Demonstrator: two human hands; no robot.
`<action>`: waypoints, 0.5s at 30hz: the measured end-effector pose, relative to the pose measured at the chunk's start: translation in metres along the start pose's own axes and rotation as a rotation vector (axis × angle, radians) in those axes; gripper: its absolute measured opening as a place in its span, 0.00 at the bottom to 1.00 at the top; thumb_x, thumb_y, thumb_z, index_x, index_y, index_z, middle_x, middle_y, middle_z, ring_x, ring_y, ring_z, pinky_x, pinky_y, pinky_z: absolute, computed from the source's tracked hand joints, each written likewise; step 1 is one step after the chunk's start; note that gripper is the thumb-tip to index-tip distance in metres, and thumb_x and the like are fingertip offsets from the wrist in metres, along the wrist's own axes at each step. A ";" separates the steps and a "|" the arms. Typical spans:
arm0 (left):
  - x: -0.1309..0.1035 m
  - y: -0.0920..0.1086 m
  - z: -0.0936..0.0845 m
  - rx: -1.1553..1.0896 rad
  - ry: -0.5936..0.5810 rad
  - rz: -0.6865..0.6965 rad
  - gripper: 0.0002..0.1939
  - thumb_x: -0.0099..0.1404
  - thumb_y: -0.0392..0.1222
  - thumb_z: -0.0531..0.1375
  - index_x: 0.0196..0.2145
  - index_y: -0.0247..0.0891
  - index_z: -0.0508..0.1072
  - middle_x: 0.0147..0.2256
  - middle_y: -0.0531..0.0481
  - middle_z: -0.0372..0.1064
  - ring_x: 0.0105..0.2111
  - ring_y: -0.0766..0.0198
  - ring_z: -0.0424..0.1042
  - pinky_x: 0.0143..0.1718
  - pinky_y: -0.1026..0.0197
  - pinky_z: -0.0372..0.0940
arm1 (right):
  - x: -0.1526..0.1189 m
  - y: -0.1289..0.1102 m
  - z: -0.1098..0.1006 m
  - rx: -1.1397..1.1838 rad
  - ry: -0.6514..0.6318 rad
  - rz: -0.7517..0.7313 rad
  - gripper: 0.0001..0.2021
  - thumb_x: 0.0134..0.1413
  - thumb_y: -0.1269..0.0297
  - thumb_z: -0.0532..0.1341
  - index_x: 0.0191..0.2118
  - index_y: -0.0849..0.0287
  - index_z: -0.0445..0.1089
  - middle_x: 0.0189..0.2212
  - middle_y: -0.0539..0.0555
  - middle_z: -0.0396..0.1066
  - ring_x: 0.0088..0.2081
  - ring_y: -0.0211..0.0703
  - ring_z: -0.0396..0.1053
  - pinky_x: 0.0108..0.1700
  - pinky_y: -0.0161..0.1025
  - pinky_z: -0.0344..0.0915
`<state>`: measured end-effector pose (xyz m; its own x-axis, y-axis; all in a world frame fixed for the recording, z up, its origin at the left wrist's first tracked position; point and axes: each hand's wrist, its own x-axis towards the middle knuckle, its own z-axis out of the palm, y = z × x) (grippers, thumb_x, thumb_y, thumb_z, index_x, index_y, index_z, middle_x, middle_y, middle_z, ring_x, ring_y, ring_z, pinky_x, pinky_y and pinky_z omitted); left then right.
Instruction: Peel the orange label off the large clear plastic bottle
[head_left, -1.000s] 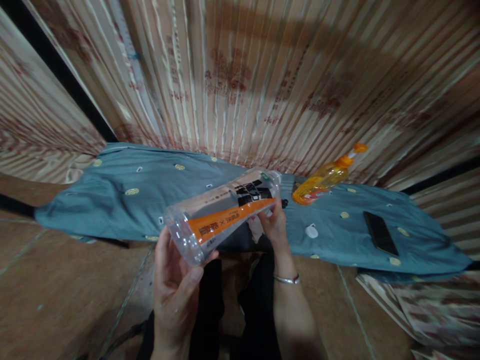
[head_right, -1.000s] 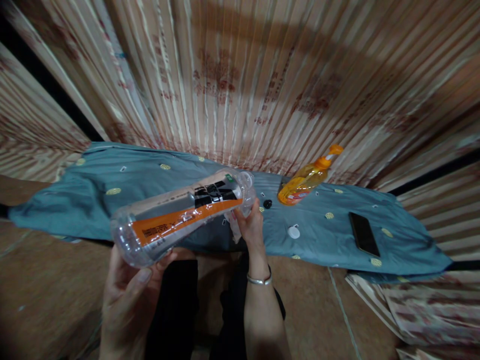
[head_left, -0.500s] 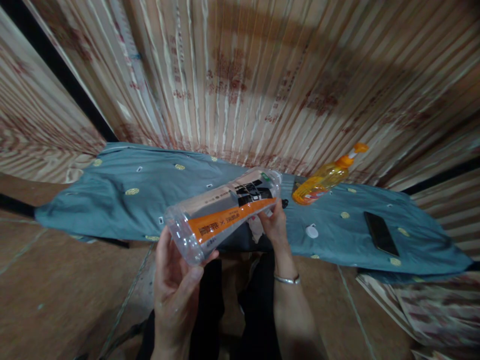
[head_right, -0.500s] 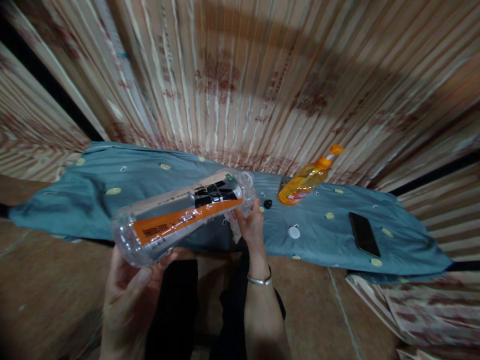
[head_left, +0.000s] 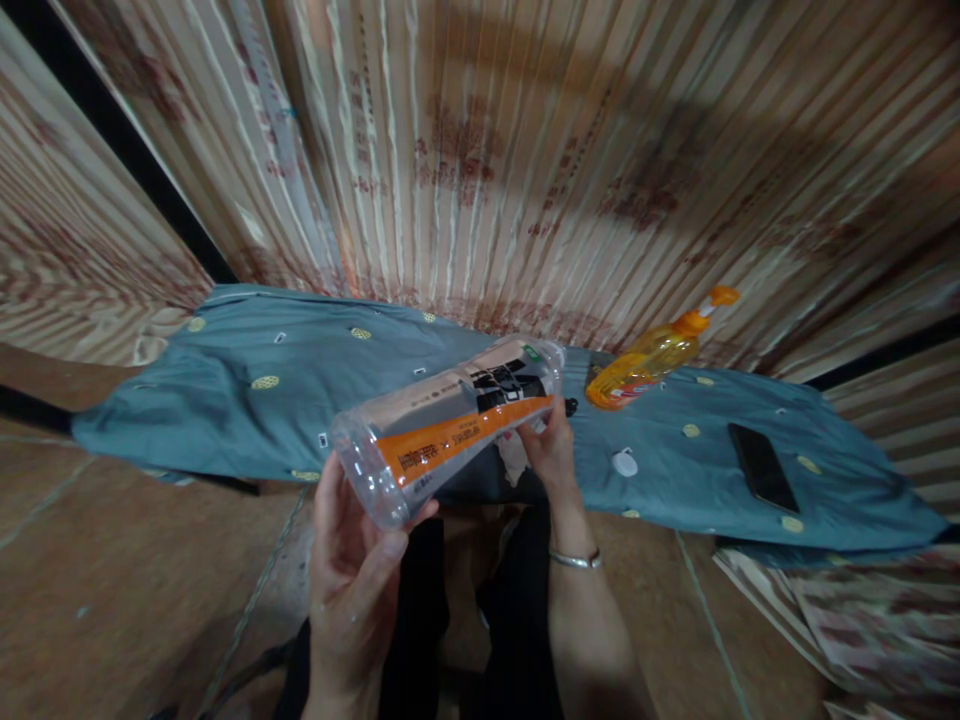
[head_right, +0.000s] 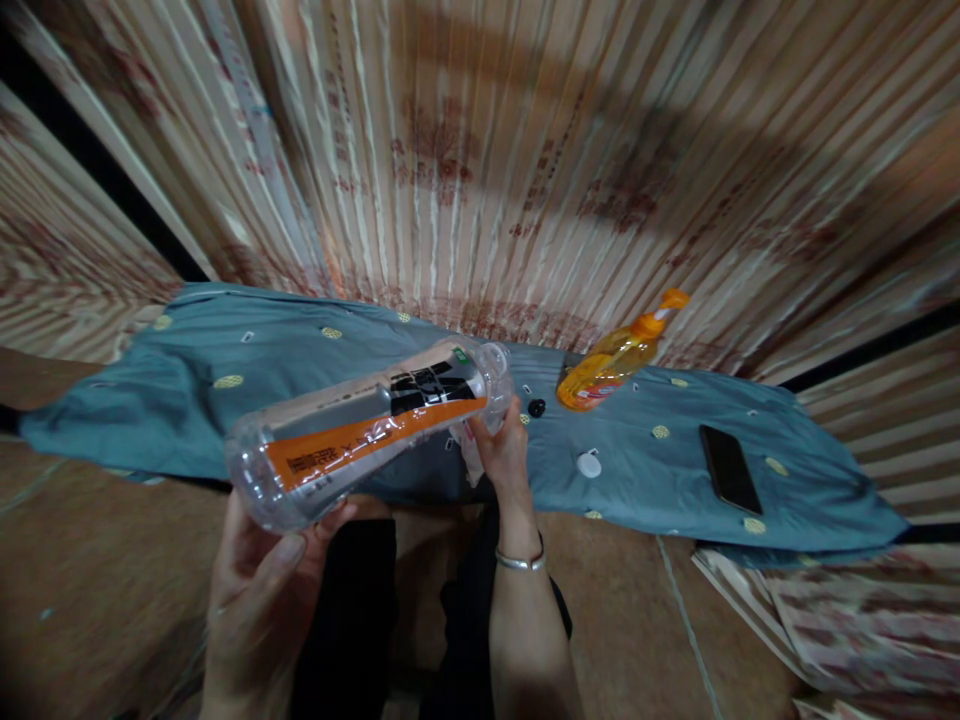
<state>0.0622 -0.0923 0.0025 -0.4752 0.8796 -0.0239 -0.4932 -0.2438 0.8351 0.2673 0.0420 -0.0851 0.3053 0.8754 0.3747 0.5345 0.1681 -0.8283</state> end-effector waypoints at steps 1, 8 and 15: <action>0.000 0.000 0.000 -0.002 0.000 0.000 0.39 0.50 0.43 0.76 0.59 0.51 0.74 0.60 0.43 0.69 0.50 0.50 0.76 0.37 0.60 0.78 | 0.000 0.000 0.000 0.001 0.003 -0.001 0.16 0.50 0.55 0.66 0.42 0.53 0.63 0.32 0.50 0.74 0.33 0.47 0.72 0.35 0.40 0.66; 0.000 0.002 0.001 0.011 0.016 -0.010 0.39 0.49 0.43 0.76 0.59 0.52 0.74 0.61 0.43 0.69 0.52 0.49 0.75 0.37 0.61 0.78 | 0.000 -0.001 -0.001 -0.031 -0.009 0.032 0.18 0.49 0.55 0.66 0.44 0.54 0.65 0.34 0.51 0.75 0.35 0.49 0.73 0.36 0.42 0.67; 0.001 0.002 0.002 0.016 0.018 -0.011 0.39 0.48 0.44 0.76 0.59 0.52 0.75 0.59 0.42 0.70 0.51 0.49 0.75 0.36 0.61 0.77 | -0.001 -0.006 -0.004 -0.035 -0.048 0.040 0.35 0.49 0.54 0.66 0.62 0.58 0.60 0.45 0.58 0.77 0.43 0.53 0.75 0.45 0.47 0.71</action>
<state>0.0615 -0.0912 0.0053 -0.4826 0.8748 -0.0431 -0.4873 -0.2272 0.8432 0.2666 0.0383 -0.0786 0.2893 0.9019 0.3207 0.5500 0.1176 -0.8269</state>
